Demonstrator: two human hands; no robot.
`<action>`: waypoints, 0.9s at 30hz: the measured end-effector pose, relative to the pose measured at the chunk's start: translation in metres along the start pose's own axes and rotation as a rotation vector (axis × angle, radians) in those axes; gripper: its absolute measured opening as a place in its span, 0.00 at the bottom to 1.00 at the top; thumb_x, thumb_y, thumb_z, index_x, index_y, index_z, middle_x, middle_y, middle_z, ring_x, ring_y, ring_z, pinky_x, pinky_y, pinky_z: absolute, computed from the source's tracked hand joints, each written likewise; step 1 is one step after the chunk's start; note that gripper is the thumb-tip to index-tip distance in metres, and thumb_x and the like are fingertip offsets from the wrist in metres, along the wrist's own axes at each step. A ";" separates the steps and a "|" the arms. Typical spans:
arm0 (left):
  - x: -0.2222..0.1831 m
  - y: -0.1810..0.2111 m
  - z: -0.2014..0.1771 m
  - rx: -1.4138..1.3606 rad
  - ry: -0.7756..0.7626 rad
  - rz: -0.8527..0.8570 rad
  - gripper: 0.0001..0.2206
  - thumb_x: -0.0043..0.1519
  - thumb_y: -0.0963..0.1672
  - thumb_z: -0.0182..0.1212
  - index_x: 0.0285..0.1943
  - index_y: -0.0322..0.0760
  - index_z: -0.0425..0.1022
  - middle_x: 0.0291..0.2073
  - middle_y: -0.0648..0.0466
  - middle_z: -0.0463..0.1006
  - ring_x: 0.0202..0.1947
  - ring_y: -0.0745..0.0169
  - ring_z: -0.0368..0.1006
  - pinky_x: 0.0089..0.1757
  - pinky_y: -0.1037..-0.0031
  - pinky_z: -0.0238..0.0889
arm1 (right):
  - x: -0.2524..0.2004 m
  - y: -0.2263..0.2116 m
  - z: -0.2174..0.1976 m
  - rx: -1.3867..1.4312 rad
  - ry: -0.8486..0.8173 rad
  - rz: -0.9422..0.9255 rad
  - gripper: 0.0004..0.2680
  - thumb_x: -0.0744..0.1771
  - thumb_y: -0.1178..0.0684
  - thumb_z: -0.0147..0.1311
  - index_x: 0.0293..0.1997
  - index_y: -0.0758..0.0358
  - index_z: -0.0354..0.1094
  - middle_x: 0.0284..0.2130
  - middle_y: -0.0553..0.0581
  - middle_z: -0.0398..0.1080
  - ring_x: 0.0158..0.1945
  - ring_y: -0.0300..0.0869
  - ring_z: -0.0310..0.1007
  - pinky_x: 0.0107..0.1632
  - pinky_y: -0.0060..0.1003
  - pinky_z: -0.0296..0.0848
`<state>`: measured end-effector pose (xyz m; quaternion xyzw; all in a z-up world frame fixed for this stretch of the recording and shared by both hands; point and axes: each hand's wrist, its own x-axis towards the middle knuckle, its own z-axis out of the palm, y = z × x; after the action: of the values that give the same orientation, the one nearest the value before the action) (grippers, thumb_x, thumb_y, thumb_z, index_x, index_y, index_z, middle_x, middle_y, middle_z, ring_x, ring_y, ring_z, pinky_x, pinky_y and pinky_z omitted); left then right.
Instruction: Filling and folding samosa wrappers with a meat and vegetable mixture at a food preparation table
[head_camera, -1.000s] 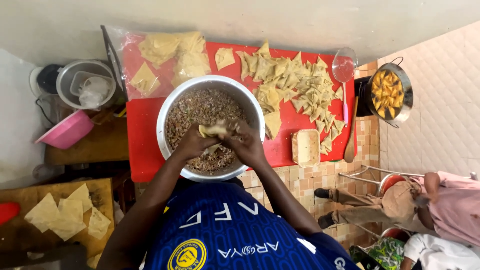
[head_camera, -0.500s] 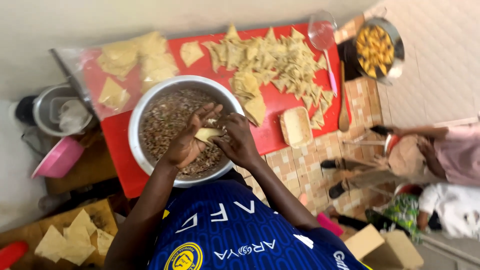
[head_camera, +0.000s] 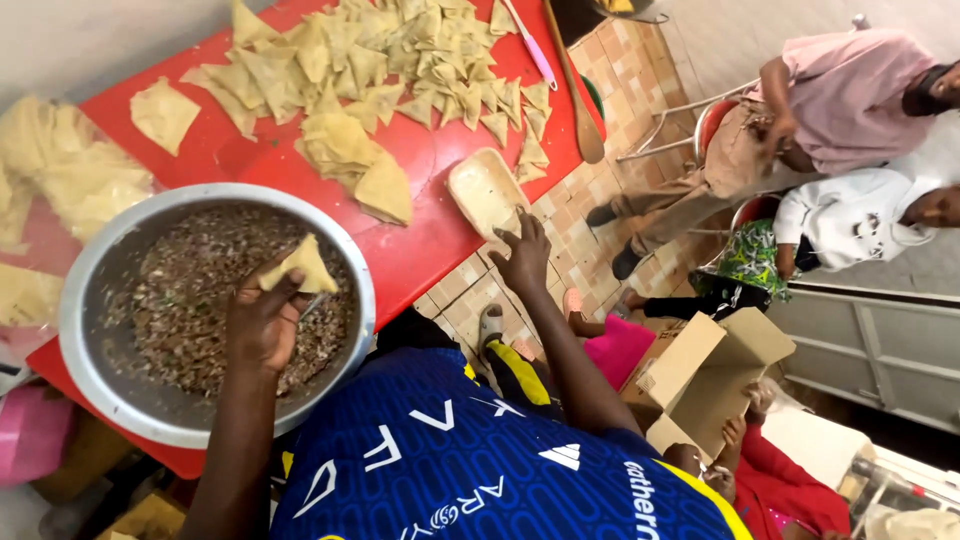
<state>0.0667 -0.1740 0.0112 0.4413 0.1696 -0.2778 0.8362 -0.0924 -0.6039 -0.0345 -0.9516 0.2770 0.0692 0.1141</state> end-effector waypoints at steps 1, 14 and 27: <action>-0.003 0.008 0.014 0.007 0.002 -0.006 0.18 0.69 0.36 0.69 0.68 0.27 0.79 0.57 0.40 0.86 0.56 0.47 0.86 0.57 0.57 0.86 | 0.000 0.001 0.002 0.005 -0.005 0.006 0.17 0.65 0.47 0.75 0.61 0.44 0.84 0.78 0.65 0.61 0.82 0.66 0.54 0.75 0.73 0.58; 0.004 -0.001 0.042 -0.076 -0.239 0.051 0.19 0.63 0.32 0.67 0.64 0.24 0.78 0.58 0.28 0.84 0.58 0.34 0.85 0.57 0.54 0.84 | 0.046 0.042 0.092 -0.177 0.191 -0.204 0.11 0.63 0.45 0.74 0.46 0.50 0.81 0.65 0.53 0.69 0.78 0.54 0.57 0.80 0.72 0.46; -0.006 -0.008 0.037 0.198 -0.336 0.535 0.28 0.43 0.35 0.90 0.56 0.25 0.89 0.50 0.33 0.89 0.52 0.47 0.85 0.50 0.60 0.80 | -0.010 -0.212 -0.177 1.360 -0.149 -0.627 0.13 0.63 0.65 0.78 0.44 0.68 0.73 0.70 0.73 0.63 0.72 0.57 0.68 0.73 0.49 0.66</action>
<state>0.0588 -0.2070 0.0295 0.4972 -0.1202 -0.1325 0.8490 0.0261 -0.4701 0.1760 -0.6984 -0.0338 -0.0888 0.7093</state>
